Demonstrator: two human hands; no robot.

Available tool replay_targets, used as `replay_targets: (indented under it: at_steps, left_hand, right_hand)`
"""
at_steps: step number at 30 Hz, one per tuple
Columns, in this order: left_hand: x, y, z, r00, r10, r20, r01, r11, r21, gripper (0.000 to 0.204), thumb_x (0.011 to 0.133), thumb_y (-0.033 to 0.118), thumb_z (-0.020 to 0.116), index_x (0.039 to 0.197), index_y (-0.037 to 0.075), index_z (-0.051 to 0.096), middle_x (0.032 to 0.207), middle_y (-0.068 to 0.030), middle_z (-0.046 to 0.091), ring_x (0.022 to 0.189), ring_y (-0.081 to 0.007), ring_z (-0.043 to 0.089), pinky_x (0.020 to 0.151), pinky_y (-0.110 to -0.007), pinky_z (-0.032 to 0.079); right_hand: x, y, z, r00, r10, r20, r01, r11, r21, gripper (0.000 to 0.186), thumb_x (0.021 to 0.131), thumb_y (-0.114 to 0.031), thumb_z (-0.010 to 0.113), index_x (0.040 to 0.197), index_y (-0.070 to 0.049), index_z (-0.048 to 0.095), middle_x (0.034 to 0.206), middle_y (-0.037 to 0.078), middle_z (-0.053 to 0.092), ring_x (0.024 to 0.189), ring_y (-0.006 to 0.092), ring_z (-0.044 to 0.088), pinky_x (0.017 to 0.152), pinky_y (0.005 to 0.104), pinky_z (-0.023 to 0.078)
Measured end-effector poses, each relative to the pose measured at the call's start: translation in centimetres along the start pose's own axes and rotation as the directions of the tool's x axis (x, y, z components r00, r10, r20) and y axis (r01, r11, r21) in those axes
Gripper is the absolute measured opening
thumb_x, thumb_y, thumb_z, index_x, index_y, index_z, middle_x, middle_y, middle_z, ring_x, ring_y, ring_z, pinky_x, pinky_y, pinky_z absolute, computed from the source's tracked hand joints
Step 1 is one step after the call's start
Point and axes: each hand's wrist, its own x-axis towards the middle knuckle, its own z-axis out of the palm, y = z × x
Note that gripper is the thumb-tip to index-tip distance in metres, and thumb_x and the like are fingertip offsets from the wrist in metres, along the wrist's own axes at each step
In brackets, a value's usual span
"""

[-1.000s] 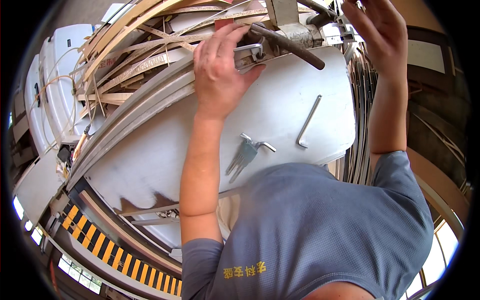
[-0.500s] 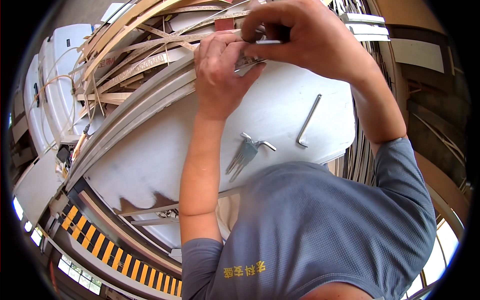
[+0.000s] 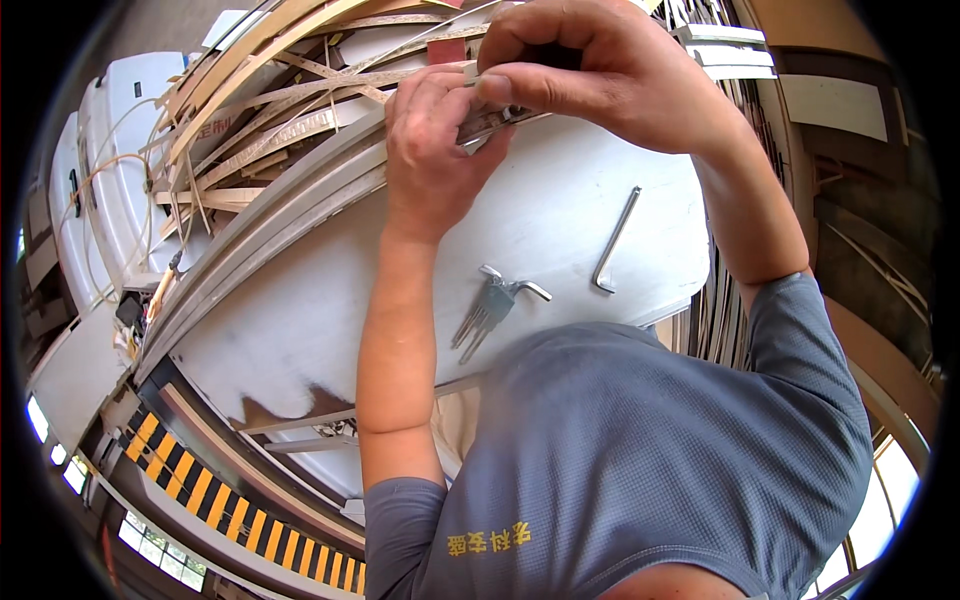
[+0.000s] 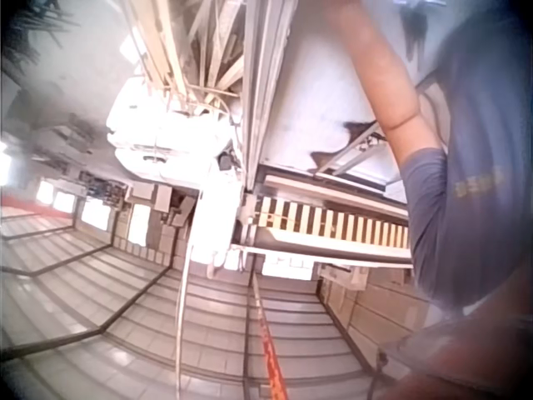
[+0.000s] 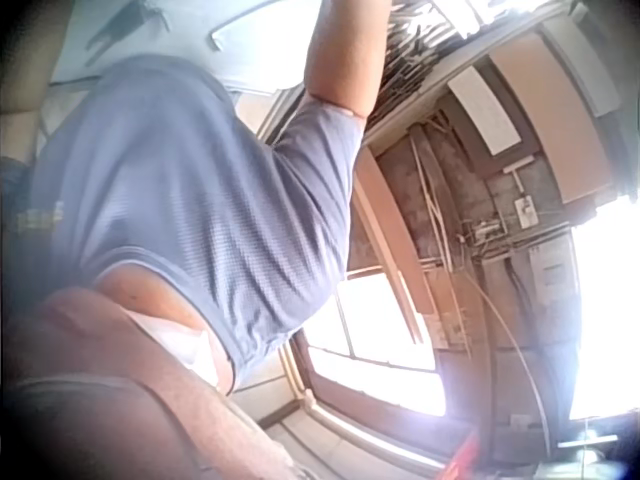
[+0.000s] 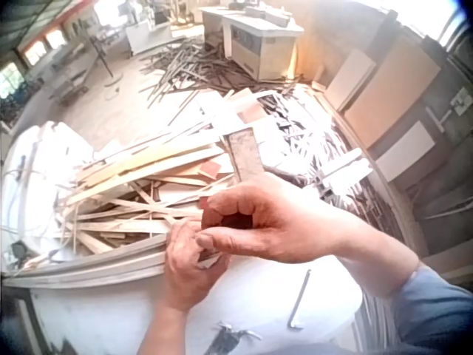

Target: The person handles a set of hex keys, selects one, and uses it to loosen or tighten bolts on a metal fixture of a woodworking machine before placing the tool back into its holder.

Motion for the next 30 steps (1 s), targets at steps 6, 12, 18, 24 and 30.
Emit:
replay_targets:
  at_steps: [6, 12, 18, 24, 30]
  left_hand:
    - [-0.1, -0.3, 0.0, 1.0, -0.01, 0.025, 0.011, 0.999, -0.032, 0.029, 0.07, 0.016, 0.086, 0.093, 0.01, 0.07, 0.104, -0.0043, 0.068, 0.112, -0.0286, 0.062, 0.095, -0.044, 0.045]
    - [-0.1, -0.4, -0.4, 0.997, -0.044, 0.065, 0.048, 0.997, -0.064, 0.028, 0.075, 0.019, 0.084, 0.097, 0.008, 0.07, 0.107, -0.0059, 0.07, 0.114, -0.0298, 0.062, 0.098, -0.045, 0.045]
    - [0.0, -0.7, -0.2, 0.999, -0.013, 0.046, 0.017, 0.997, -0.076, 0.025, 0.078, 0.02, 0.082, 0.097, 0.007, 0.071, 0.109, -0.0074, 0.072, 0.116, -0.03, 0.062, 0.102, -0.045, 0.043]
    - [0.1, -0.3, -0.4, 0.996, -0.046, 0.075, 0.054, 0.993, -0.107, 0.019, 0.078, 0.019, 0.081, 0.092, 0.009, 0.073, 0.101, -0.0061, 0.073, 0.117, -0.0279, 0.063, 0.103, -0.044, 0.041]
    - [0.1, -0.2, -0.6, 0.993, -0.043, 0.111, 0.053, 0.995, -0.083, 0.022, 0.076, 0.021, 0.083, 0.092, 0.009, 0.073, 0.101, -0.0052, 0.074, 0.117, -0.0268, 0.063, 0.103, -0.045, 0.041]
  right_hand:
    - [0.6, 0.0, -0.1, 0.996, -0.092, 0.017, 0.093, 0.991, -0.097, 0.022, 0.098, -0.017, 0.072, 0.088, 0.001, 0.065, 0.075, 0.012, 0.061, 0.068, 0.0247, 0.058, 0.064, 0.0355, 0.048]
    - [1.0, -0.5, -0.1, 0.982, -0.182, 0.046, 0.187, 0.971, -0.149, 0.016, 0.095, -0.013, 0.073, 0.089, 0.0, 0.066, 0.078, 0.013, 0.064, 0.07, 0.0297, 0.062, 0.066, 0.0386, 0.051]
    - [0.5, -1.8, 0.4, 0.993, -0.116, 0.015, 0.117, 0.986, -0.118, 0.022, 0.091, -0.009, 0.072, 0.11, -0.002, 0.064, 0.076, 0.012, 0.063, 0.066, 0.0259, 0.064, 0.063, 0.0353, 0.052]
    - [0.2, -4.1, 1.1, 0.988, 0.05, -0.144, -0.088, 0.96, -0.267, 0.028, 0.089, -0.004, 0.068, 0.116, -0.001, 0.061, 0.068, 0.011, 0.06, 0.056, 0.023, 0.06, 0.057, 0.0335, 0.05]
    - [-0.1, -3.8, 1.7, 0.965, 0.121, -0.234, -0.206, 0.902, -0.38, 0.026, 0.09, -0.004, 0.068, 0.115, -0.003, 0.062, 0.07, 0.011, 0.061, 0.058, 0.0238, 0.062, 0.058, 0.0342, 0.051]
